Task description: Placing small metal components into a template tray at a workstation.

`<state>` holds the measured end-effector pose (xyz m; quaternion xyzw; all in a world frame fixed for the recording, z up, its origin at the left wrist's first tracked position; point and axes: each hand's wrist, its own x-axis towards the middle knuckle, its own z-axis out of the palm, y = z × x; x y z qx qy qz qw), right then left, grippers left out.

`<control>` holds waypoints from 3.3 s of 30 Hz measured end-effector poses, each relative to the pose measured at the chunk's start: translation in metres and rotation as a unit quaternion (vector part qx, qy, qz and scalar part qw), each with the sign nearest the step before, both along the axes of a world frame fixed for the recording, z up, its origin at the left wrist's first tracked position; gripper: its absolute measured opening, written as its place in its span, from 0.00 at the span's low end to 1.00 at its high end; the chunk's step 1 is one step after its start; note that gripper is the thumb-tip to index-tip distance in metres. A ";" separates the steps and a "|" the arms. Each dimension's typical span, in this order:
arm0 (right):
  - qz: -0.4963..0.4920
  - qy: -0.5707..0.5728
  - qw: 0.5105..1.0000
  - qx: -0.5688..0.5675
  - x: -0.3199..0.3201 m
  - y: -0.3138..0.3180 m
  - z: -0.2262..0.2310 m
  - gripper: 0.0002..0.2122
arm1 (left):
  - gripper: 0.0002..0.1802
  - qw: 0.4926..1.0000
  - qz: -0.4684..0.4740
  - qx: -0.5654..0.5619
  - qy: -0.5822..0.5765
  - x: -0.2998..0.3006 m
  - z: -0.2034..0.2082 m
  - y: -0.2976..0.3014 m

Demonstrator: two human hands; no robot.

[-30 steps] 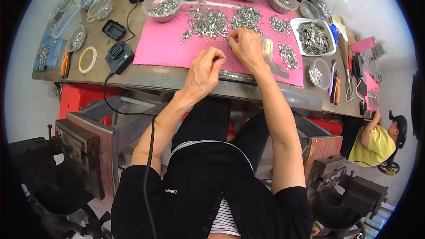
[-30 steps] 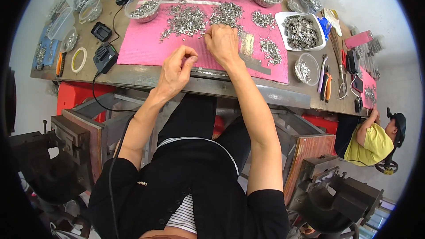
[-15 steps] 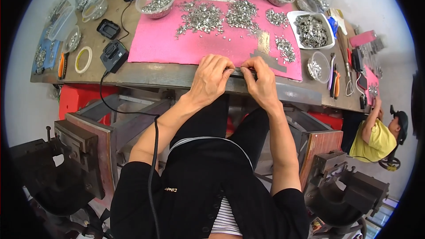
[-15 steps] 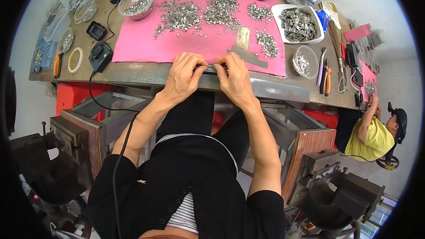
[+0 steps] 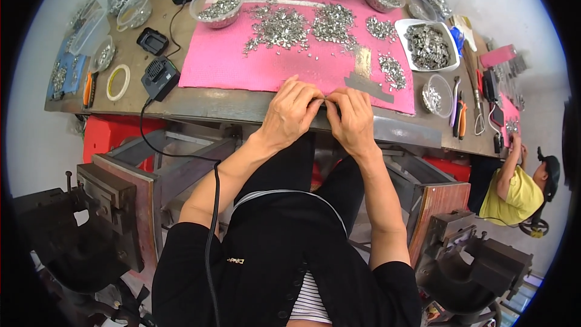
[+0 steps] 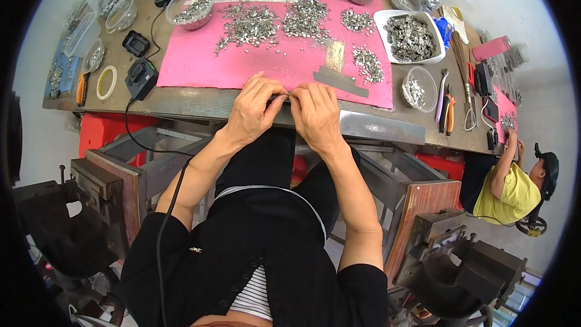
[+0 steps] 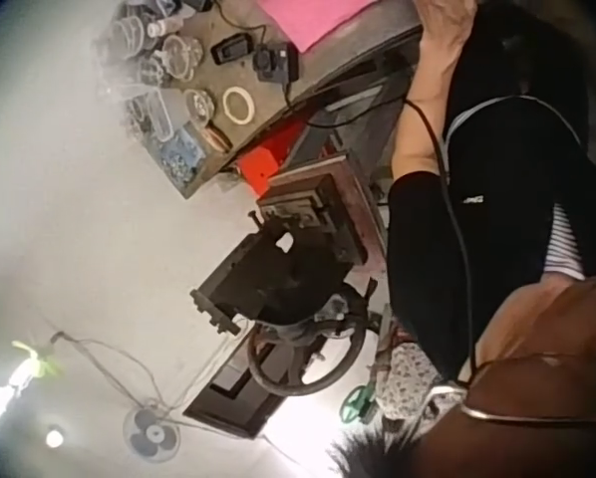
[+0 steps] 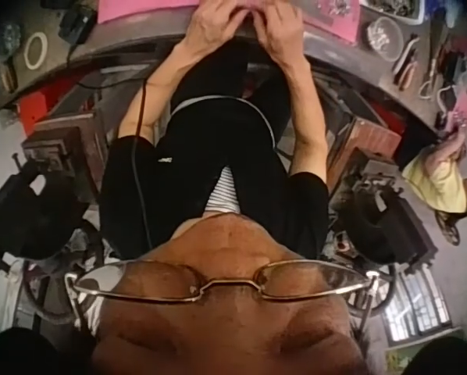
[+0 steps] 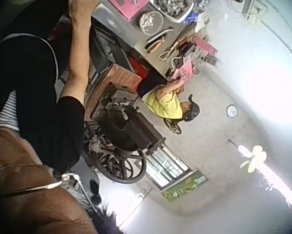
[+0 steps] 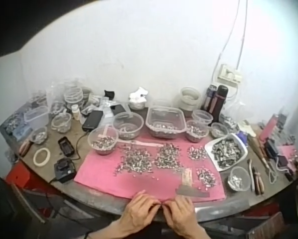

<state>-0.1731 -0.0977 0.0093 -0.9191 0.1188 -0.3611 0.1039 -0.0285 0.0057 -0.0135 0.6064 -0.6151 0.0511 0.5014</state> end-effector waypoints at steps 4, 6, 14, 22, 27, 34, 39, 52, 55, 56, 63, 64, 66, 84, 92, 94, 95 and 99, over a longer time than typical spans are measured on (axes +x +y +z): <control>-0.006 0.007 1.000 -0.023 -0.002 0.000 0.002 0.08 | 0.08 1.000 -0.003 0.013 0.004 -0.002 0.003 0.000; 0.023 0.020 0.999 -0.024 -0.005 -0.003 0.006 0.09 | 0.08 1.000 -0.005 0.022 0.003 -0.001 0.003 0.003; 0.067 0.090 0.990 0.084 -0.002 -0.021 0.027 0.04 | 0.11 0.997 0.021 0.034 -0.066 0.014 0.011 0.011; -0.009 0.075 0.983 0.169 0.086 -0.070 0.020 0.06 | 0.10 0.975 0.196 0.069 -0.077 0.092 0.008 -0.011; -0.077 0.104 0.991 0.029 0.119 -0.073 -0.003 0.11 | 0.09 0.977 0.169 0.080 -0.101 0.101 -0.001 -0.021; -0.070 0.097 0.976 0.180 0.118 -0.075 0.006 0.09 | 0.07 0.981 0.158 0.075 -0.088 0.098 -0.003 -0.025; -0.049 0.216 0.964 0.146 0.066 -0.069 0.040 0.11 | 0.06 0.977 0.149 0.090 -0.127 0.102 0.002 -0.018; -0.056 0.160 0.949 0.267 0.002 -0.071 0.033 0.07 | 0.03 0.985 0.111 0.107 -0.073 0.087 0.010 -0.012; 0.002 0.126 0.959 0.253 0.001 -0.071 0.025 0.07 | 0.04 0.987 0.007 0.122 0.104 0.053 0.026 -0.008; 0.000 0.126 0.959 0.253 0.002 -0.070 0.023 0.07 | 0.05 0.982 -0.008 0.132 0.138 0.041 0.027 -0.007; 0.006 0.147 0.972 0.182 0.012 -0.064 0.008 0.06 | 0.04 0.992 -0.041 0.087 0.088 -0.005 0.017 -0.007; 0.014 0.137 0.975 0.172 0.012 -0.064 0.006 0.06 | 0.05 0.995 -0.046 0.069 0.063 -0.006 0.016 -0.008; 0.004 0.110 0.978 0.176 0.009 -0.062 0.009 0.06 | 0.06 0.995 -0.044 0.079 0.051 -0.007 0.017 -0.007; 0.003 -0.010 0.950 0.311 -0.020 -0.016 0.007 0.04 | 0.10 0.998 -0.037 0.047 -0.037 -0.003 0.004 -0.004; -0.001 0.003 0.989 0.145 -0.015 -0.012 0.004 0.06 | 0.26 0.999 0.017 0.030 -0.039 -0.006 -0.002 0.006; -0.003 0.011 0.993 0.116 -0.014 -0.011 0.004 0.06 | 0.27 0.999 0.014 0.035 -0.028 -0.006 -0.003 0.007; -0.006 0.018 0.996 0.087 -0.014 -0.011 0.005 0.06 | 0.28 0.999 0.011 0.039 -0.017 -0.007 -0.003 0.006; -0.011 0.033 0.999 0.042 -0.015 -0.008 0.006 0.06 | 0.30 0.999 0.007 0.029 -0.018 -0.006 -0.004 0.005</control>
